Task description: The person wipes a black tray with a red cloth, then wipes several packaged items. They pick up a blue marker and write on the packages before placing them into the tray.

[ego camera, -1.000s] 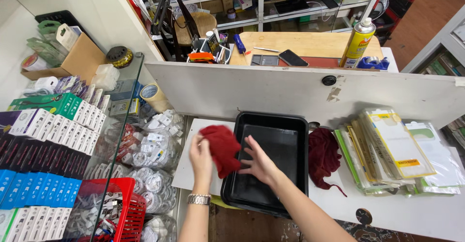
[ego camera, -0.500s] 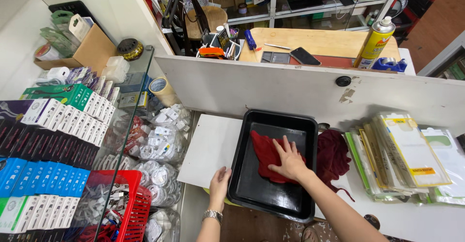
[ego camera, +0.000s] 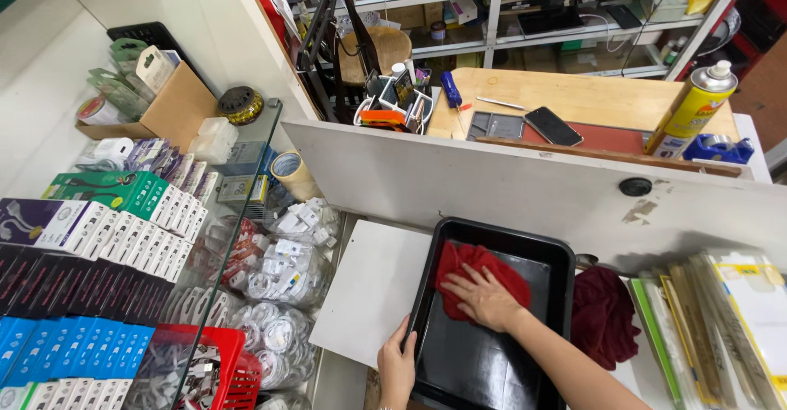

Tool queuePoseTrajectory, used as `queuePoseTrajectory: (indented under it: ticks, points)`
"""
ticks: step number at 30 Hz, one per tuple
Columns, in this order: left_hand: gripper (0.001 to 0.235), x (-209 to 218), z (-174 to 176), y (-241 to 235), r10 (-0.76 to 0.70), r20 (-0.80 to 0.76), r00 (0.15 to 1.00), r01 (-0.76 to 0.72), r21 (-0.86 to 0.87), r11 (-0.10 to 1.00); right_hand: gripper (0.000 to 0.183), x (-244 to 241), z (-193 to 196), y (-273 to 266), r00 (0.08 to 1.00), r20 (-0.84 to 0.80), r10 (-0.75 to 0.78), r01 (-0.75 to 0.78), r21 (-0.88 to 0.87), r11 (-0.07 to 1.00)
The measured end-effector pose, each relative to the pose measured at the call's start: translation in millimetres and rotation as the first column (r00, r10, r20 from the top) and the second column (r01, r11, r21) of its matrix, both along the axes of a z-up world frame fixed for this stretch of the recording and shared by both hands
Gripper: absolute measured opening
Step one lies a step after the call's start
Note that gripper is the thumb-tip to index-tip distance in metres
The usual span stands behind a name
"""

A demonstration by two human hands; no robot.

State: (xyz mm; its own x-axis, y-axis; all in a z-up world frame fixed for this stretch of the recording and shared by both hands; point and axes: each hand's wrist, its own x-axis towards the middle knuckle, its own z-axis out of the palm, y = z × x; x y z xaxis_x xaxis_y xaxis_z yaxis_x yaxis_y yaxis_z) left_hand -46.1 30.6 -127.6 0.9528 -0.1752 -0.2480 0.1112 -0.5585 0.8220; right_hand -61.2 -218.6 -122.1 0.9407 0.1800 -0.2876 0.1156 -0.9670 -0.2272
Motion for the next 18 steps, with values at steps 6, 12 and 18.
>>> queuePoseTrajectory:
  ticks: [6, 12, 18]
  points:
    - [0.038, -10.4, -2.3, -5.9, 0.125, -0.057, 0.991, -0.121, 0.067, 0.990, 0.077, -14.3, -7.4, -2.5, 0.836, -0.050, -0.547, 0.524, -0.223, 0.822]
    - [0.040, -5.2, -9.4, -4.4, 0.095, -0.030, 0.995, -0.094, 0.017, 0.995, 0.052, -79.0, -4.7, 63.7, 0.874, -0.083, -0.480, 0.473, -0.085, 0.877]
    - [0.049, 0.7, -32.6, 20.5, -0.174, 0.008, 0.985, 0.174, -0.109, 0.979, 0.047, -59.3, 59.0, 103.8, 0.917, 0.256, -0.305, 0.067, 0.656, 0.752]
